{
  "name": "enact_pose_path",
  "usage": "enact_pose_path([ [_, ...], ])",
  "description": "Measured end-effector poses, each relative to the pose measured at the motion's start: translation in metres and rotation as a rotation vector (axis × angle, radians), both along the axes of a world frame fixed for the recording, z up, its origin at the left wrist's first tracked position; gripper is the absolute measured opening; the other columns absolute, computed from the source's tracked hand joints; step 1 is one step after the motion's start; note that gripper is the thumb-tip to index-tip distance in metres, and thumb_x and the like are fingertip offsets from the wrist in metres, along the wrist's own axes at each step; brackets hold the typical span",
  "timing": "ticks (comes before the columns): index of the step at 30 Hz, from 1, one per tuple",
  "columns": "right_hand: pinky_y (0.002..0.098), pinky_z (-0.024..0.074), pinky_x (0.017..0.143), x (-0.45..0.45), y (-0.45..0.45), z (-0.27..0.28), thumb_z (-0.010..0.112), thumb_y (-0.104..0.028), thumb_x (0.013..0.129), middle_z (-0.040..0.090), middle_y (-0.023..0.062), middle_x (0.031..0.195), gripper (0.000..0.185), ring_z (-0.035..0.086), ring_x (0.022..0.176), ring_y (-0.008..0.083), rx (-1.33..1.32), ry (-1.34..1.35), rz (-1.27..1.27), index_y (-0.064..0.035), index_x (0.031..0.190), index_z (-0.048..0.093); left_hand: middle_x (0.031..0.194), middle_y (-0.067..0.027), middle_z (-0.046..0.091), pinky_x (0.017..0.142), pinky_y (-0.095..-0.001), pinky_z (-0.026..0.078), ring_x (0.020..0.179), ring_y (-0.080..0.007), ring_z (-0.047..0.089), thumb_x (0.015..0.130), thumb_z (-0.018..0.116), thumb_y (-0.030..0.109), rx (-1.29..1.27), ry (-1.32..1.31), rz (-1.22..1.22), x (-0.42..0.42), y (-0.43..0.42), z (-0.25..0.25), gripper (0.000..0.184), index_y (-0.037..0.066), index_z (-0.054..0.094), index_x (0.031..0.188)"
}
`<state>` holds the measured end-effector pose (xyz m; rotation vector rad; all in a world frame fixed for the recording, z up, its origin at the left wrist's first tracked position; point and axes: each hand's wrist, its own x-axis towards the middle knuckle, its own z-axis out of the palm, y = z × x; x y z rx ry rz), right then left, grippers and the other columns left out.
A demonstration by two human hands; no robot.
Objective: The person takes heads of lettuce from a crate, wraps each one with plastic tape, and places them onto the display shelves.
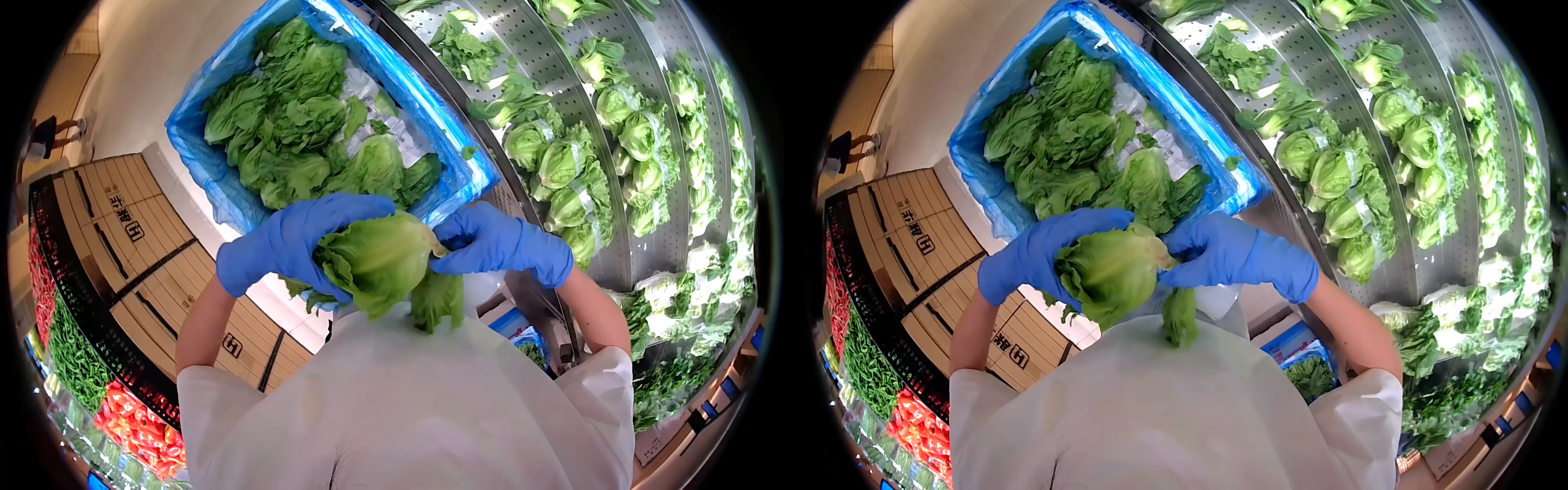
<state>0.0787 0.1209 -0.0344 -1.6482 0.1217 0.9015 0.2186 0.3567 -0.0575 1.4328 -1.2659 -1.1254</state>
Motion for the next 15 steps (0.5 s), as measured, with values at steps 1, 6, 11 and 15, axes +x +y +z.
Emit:
enact_pose_path([
  [1,0.0254,0.0391,0.049,0.005,0.001,0.002,0.066,-0.031,0.075,0.053,0.0056,0.06,0.029,0.047,0.053,0.0083,-0.061,0.039,0.118,-0.002,0.082,0.063,0.123,-0.0103,0.05,0.094,-0.0324,0.04,0.109,-0.0225,0.051,0.051,0.083,0.03,0.017,-0.013,-0.021,0.003,0.002,0.001,0.09,0.002,0.042,0.126],
  [6,0.0299,0.0422,0.053,0.019,0.014,-0.005,0.061,-0.032,0.076,0.054,0.011,0.059,0.031,0.051,0.054,0.013,-0.34,-0.086,0.267,-0.002,0.079,0.062,0.119,-0.0103,0.053,0.092,-0.0304,0.042,0.106,-0.0178,0.053,0.051,0.085,0.029,0.425,0.204,-0.146,0.02,0.024,-0.008,0.089,0.002,0.043,0.125],
  [11,0.033,0.0466,0.07,0.067,-0.011,-0.035,0.06,-0.039,0.073,0.062,0.0185,0.082,0.041,0.061,0.075,0.0249,-0.359,0.021,0.118,-0.002,0.089,0.065,0.118,-0.0062,0.053,0.091,-0.0287,0.042,0.106,-0.0148,0.051,0.067,0.074,0.016,0.618,0.804,-0.086,0.006,0.091,-0.068,0.075,0.006,0.037,0.131],
  [15,0.0322,0.0461,0.076,0.117,0.004,-0.05,0.064,-0.049,0.072,0.062,0.0196,0.09,0.058,0.061,0.086,0.0243,-0.381,-0.196,-0.351,-0.0007,0.105,0.061,0.125,-0.0084,0.047,0.092,-0.0291,0.041,0.111,-0.0165,0.048,0.079,0.061,0.022,0.486,1.41,0.4,-0.027,0.12,-0.075,0.063,0.004,0.033,0.133],
])
